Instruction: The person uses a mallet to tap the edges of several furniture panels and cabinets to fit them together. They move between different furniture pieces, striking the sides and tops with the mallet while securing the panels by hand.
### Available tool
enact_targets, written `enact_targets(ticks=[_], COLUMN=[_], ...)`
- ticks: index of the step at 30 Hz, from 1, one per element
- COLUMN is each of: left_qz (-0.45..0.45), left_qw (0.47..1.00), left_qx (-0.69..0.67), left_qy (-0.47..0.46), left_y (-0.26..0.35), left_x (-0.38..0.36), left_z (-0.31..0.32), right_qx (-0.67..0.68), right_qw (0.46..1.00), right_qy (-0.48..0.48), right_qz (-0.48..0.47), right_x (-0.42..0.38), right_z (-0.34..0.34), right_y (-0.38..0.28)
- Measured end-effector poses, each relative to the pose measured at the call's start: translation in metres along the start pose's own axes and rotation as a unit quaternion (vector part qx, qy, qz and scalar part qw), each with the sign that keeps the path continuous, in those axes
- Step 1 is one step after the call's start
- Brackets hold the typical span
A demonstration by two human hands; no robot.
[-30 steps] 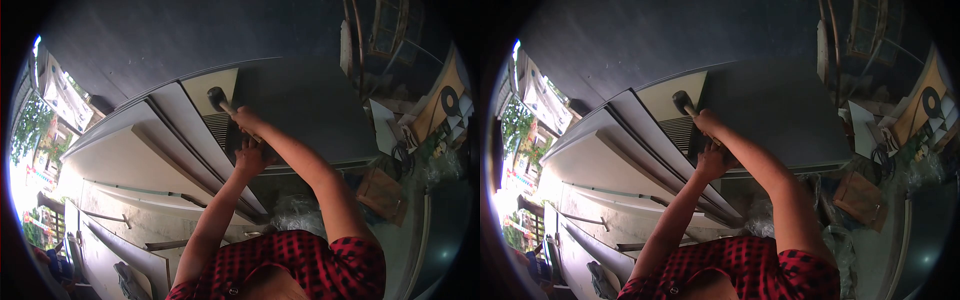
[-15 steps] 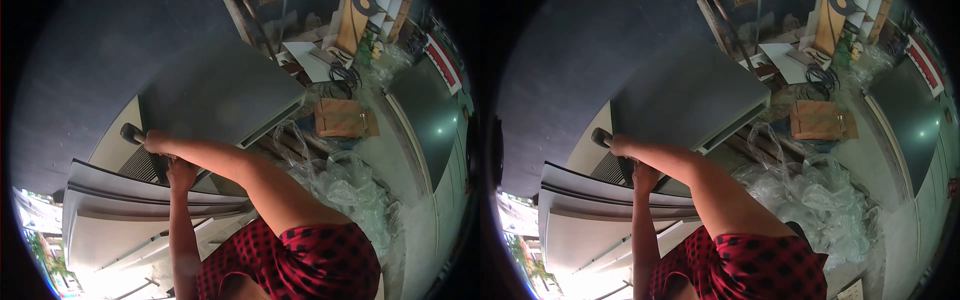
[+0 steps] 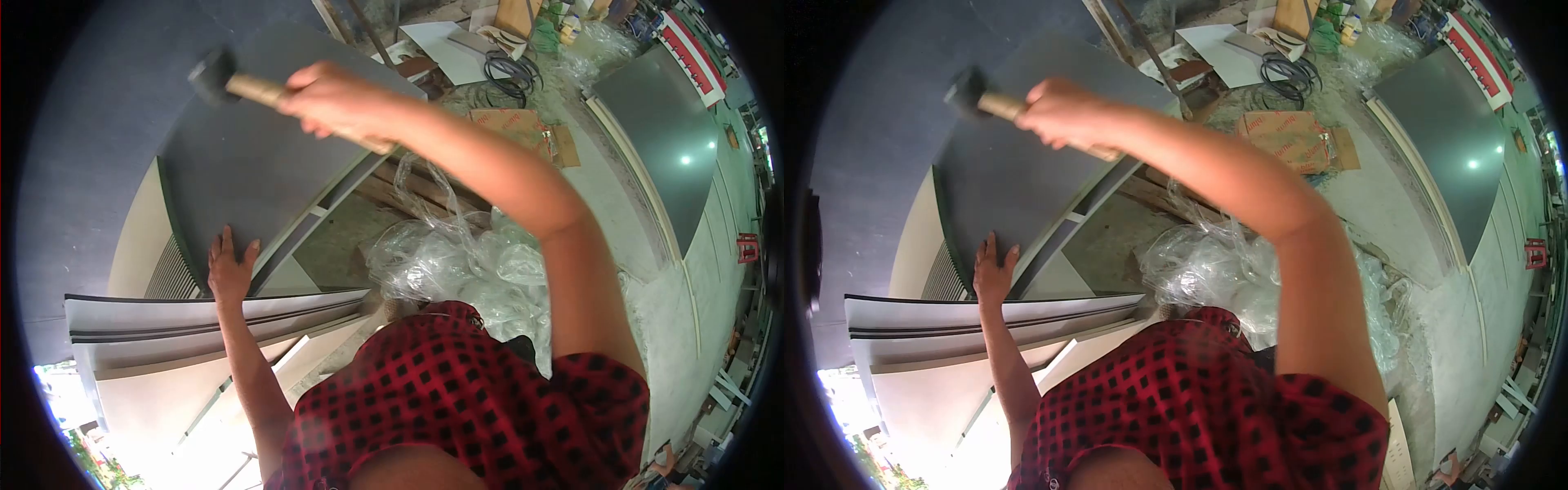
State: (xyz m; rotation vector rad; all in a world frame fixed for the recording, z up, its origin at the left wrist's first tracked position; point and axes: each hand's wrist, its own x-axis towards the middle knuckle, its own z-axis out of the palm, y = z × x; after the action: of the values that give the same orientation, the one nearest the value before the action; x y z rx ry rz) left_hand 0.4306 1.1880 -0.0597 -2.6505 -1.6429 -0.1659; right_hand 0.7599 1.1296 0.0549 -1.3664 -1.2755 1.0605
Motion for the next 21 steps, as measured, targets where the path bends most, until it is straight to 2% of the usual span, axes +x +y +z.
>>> enact_targets(ticks=[2,4,7,12,21], left_qz=[0.009,0.021,0.01,0.004,-0.014], left_qw=[1.0,1.0,1.0,1.0,0.999], left_qx=[-0.007,-0.018,-0.011,-0.01,-0.034], left_qy=[-0.001,0.005,-0.009,-0.025,-0.011], left_y=[-0.003,-0.003,-0.004,-0.002,0.001], left_x=[0.001,0.004,0.003,0.003,0.001], left_z=[0.002,0.003,0.005,0.001,-0.003], right_qx=[-0.035,-0.002,-0.005,0.016,0.063], right_qw=[0.998,0.995,0.985,0.977,0.97], right_qy=[0.058,0.096,0.163,0.201,0.224], right_qz=[-0.006,0.04,0.06,0.075,0.065], right_x=[-0.025,-0.063,-0.1,-0.134,-0.141], right_z=[-0.042,-0.073,-0.102,-0.12,-0.149], right_y=[0.011,0.002,0.005,-0.006,-0.015])
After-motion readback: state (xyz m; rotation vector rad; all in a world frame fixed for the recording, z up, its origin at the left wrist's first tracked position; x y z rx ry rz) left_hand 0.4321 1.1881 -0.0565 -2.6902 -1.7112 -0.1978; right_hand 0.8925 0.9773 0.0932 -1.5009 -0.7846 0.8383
